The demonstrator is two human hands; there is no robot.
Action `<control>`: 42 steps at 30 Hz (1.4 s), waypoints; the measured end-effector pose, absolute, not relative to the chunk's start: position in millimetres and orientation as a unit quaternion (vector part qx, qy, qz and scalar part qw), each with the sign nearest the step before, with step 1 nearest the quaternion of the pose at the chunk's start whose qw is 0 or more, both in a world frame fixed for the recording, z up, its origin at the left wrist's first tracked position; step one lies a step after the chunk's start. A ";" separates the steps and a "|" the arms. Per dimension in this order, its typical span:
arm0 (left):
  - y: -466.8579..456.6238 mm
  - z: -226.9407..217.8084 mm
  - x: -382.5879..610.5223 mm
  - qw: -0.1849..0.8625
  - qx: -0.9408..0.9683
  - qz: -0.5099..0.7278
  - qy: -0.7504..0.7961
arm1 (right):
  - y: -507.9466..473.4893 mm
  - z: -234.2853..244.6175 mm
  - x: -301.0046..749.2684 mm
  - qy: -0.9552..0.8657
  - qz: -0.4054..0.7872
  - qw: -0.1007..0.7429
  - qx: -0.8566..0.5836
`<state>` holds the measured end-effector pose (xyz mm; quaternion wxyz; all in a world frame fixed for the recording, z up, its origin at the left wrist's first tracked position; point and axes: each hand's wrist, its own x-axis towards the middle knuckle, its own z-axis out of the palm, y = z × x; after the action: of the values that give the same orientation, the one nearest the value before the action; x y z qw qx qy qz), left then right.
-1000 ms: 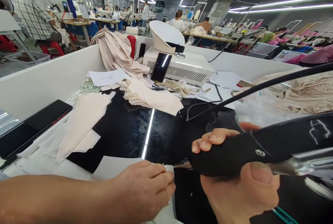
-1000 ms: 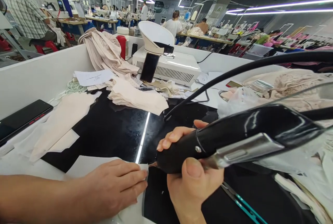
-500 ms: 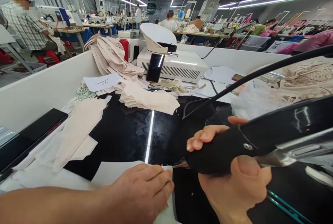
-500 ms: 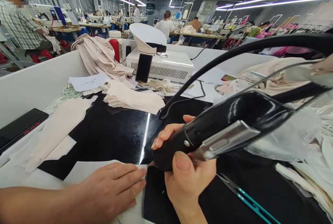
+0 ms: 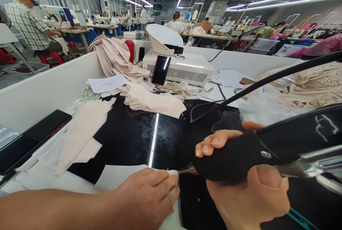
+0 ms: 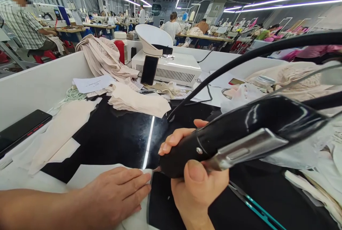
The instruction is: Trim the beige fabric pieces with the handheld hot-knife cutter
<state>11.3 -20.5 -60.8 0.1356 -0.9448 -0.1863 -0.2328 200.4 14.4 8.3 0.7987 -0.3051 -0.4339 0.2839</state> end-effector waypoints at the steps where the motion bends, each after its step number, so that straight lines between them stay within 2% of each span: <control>1: -20.6 -60.9 11.6 0.136 -0.946 -0.229 -0.186 | 14.6 7.7 199.4 -0.437 0.283 0.797 -0.305; 7: -21.7 -61.4 13.8 0.146 -0.938 -0.253 -0.188 | 14.7 6.7 201.0 -0.435 0.282 0.795 -0.315; 21: -23.5 -59.4 13.6 0.159 -0.947 -0.215 -0.179 | 12.3 5.7 200.1 -0.430 0.282 0.789 -0.337; 29: -21.7 -57.5 14.4 0.142 -0.932 -0.273 -0.193 | 14.5 11.3 195.9 -0.424 0.280 0.803 -0.312; 36: -22.2 -61.0 14.7 0.141 -0.938 -0.251 -0.194 | 13.9 9.1 192.1 -0.435 0.290 0.796 -0.305; 42: -19.3 -58.4 15.7 0.131 -0.921 -0.305 -0.203 | 12.4 11.4 190.9 -0.429 0.311 0.794 -0.298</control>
<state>15.7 -19.3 -58.4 0.1314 -0.9212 -0.2026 -0.3050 190.9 12.4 11.4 0.7942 -0.2982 -0.4289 0.3106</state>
